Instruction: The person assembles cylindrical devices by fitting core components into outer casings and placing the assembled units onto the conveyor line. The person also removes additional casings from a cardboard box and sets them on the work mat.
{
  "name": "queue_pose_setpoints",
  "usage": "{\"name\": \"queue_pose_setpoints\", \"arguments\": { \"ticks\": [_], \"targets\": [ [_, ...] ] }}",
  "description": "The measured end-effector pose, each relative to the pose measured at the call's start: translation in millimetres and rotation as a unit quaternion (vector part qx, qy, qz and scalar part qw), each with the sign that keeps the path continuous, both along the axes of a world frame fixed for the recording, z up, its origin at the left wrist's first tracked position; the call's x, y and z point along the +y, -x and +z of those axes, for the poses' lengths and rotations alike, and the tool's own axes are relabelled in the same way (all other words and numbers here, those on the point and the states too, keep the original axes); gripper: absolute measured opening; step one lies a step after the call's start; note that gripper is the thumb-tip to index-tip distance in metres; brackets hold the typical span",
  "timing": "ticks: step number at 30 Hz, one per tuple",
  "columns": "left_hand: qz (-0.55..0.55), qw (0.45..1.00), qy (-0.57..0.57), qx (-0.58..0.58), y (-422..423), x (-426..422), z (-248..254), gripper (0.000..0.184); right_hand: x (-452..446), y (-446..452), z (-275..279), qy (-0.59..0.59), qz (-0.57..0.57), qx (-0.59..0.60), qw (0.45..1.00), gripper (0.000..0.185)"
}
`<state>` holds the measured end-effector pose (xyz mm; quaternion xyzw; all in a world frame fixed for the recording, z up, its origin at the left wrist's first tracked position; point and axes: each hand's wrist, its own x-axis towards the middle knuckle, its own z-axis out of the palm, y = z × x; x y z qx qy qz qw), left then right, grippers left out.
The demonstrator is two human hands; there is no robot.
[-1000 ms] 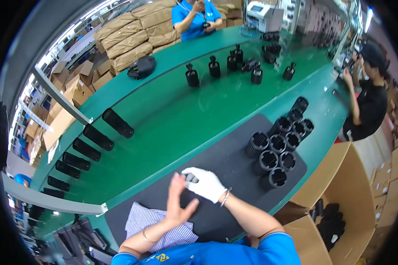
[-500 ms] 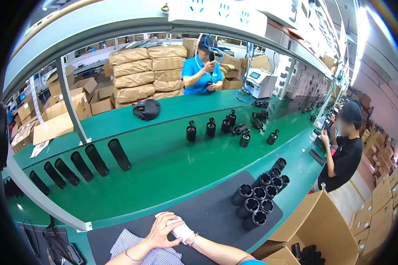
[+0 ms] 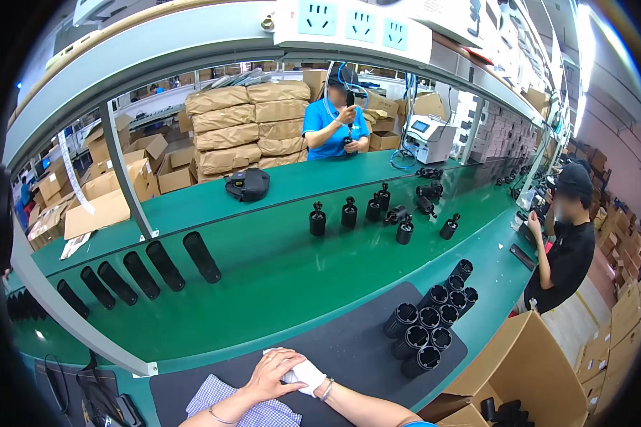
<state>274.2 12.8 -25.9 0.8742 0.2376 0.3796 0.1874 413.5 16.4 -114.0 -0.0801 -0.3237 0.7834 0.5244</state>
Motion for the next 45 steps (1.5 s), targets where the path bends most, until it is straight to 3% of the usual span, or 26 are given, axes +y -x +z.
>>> {"name": "queue_pose_setpoints", "arguments": {
  "ticks": [9, 13, 24, 34, 39, 45],
  "targets": [
    [-0.054, 0.996, 0.066, -0.028, 0, 4, 0, 0.051, -9, 0, -2, 0.062, 0.029, 0.043, 0.997, 0.044],
    [-0.048, 0.995, 0.087, -0.02, 0, 6, -5, 0.045, -17, -7, 24, 0.107, 0.032, -0.036, 0.993, 0.044],
    [-0.045, 0.993, 0.102, -0.021, -1, 5, -4, 0.041, -12, -9, 6, 0.099, 0.057, -0.014, 0.993, 0.047],
    [-0.048, 0.993, 0.103, -0.018, 1, 6, -2, 0.041, -11, -10, 6, 0.087, 0.117, 0.118, 0.982, 0.05],
    [-0.049, 0.993, 0.109, -0.019, 1, 5, -4, 0.041, -16, -9, 18, 0.106, 0.054, 0.006, 0.993, 0.044],
    [-0.056, 0.991, 0.119, -0.011, 2, 7, -8, 0.039, -18, -11, 28, -0.01, 0.007, -0.121, 0.993, 0.046]
  ]
}}
